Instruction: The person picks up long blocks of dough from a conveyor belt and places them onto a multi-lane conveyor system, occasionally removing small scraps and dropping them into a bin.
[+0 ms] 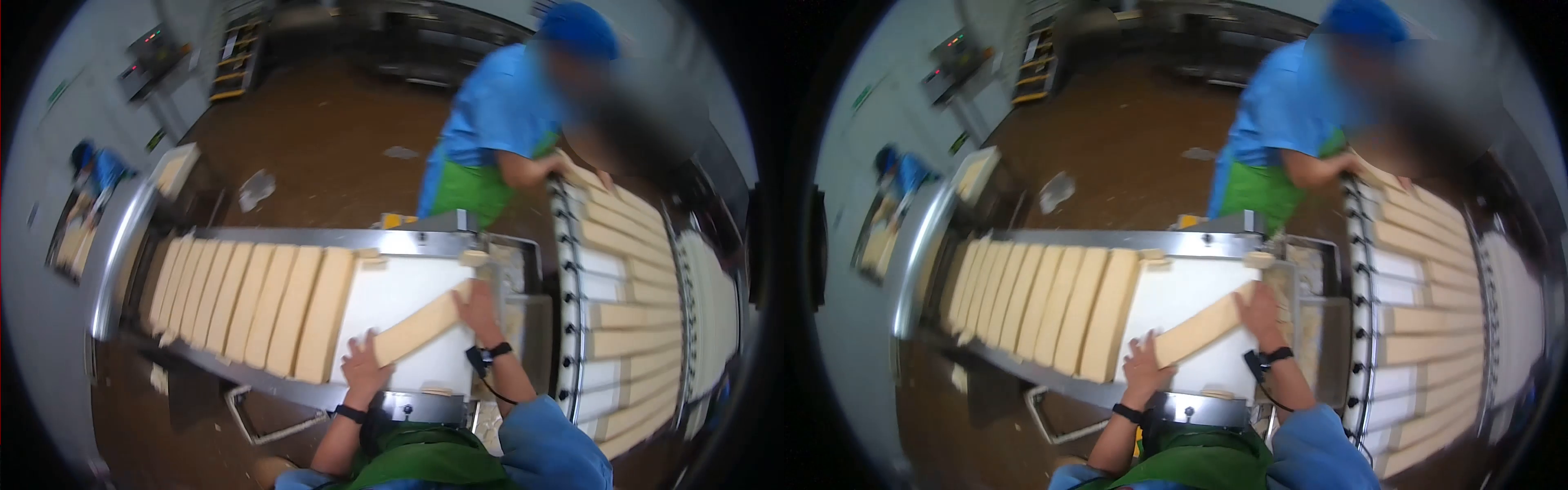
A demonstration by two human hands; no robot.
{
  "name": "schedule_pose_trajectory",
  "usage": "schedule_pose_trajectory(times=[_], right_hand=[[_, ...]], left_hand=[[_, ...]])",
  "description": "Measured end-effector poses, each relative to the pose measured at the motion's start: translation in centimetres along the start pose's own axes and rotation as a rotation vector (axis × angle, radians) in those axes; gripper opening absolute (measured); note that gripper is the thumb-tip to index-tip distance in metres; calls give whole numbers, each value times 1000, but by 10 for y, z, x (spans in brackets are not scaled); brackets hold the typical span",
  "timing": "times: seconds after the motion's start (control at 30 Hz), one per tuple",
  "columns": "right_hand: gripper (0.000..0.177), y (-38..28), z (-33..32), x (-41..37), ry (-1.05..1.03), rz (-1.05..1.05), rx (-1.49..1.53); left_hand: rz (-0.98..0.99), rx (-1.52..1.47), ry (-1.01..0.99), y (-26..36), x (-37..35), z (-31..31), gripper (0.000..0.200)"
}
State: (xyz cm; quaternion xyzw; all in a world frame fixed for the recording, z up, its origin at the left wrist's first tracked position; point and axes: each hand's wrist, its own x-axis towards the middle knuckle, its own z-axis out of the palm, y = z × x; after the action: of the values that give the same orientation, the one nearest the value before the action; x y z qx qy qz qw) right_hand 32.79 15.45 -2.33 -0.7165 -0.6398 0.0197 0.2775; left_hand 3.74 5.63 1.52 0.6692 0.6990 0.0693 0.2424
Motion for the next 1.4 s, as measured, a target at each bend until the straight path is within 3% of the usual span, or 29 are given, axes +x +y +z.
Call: schedule_pose_trajectory(times=[0.03, 0.07, 0.1, 0.13, 0.23, 0.27, 0.33, 0.5, 0.6, 0.67, 0.73, 0.83, 0.93, 0.97, 1.07, 1.17, 1.27, 1.4], right_hand=[[49, -3, 4, -5, -53, 45, 53], [50, -10, 2, -10, 65, -50, 32], [52, -20, -5, -13, -3, -8, 37], [54, -34, -27, -14, -107, 72, 80], [65, -26, -20, -45, -62, 195, 64], [66, -32, -50, -53, -100, 254, 118], [65, -23, -76, -74, 35, 273, 198], [58, 39, -166, -119, 463, 330, 157], [50, 92, -235, -145, 632, 445, 90], [45, 135, -268, -161, 808, 490, 21], [40, 177, -293, -183, 858, 566, 37], [39, 237, -312, -208, 846, 660, -2], [41, 286, -314, -223, 540, 751, -86], [45, 300, -318, -222, 297, 856, -67], [47, 292, -324, -207, 231, 948, -275], [52, 266, -328, -209, 461, 733, -551], [53, 236, -309, -225, 537, 644, -443], [56, 182, -288, -242, 501, 469, 58]], left_hand=[[-36, -60, -61, -2, 2, 6, 108], [-26, -64, -21, -1, 2, 12, 105], [70, -38, 58, -9, 1, 25, 102], [-6, -44, 62, -4, 3, 29, 95], [59, -90, 234, 17, -16, 20, 81], [69, -119, 246, 30, -21, 18, 76], [48, -175, 278, 56, -37, 20, 68], [437, -318, 333, 120, -48, 61, 67], [623, -330, 262, 199, -69, 66, 68], [753, -256, 152, 249, -86, 63, 71], [845, -185, 15, 293, -108, 54, 73], [924, -118, -197, 338, -136, 50, 70], [1001, -100, -269, 361, -143, 60, 63], [1027, -90, -250, 367, -140, 65, 60], [1047, -117, -296, 389, -133, 76, 54], [1061, -178, -343, 398, -131, 105, 54], [1030, -296, -332, 400, -134, 115, 55], [1019, -375, -340, 398, -134, 114, 58]])
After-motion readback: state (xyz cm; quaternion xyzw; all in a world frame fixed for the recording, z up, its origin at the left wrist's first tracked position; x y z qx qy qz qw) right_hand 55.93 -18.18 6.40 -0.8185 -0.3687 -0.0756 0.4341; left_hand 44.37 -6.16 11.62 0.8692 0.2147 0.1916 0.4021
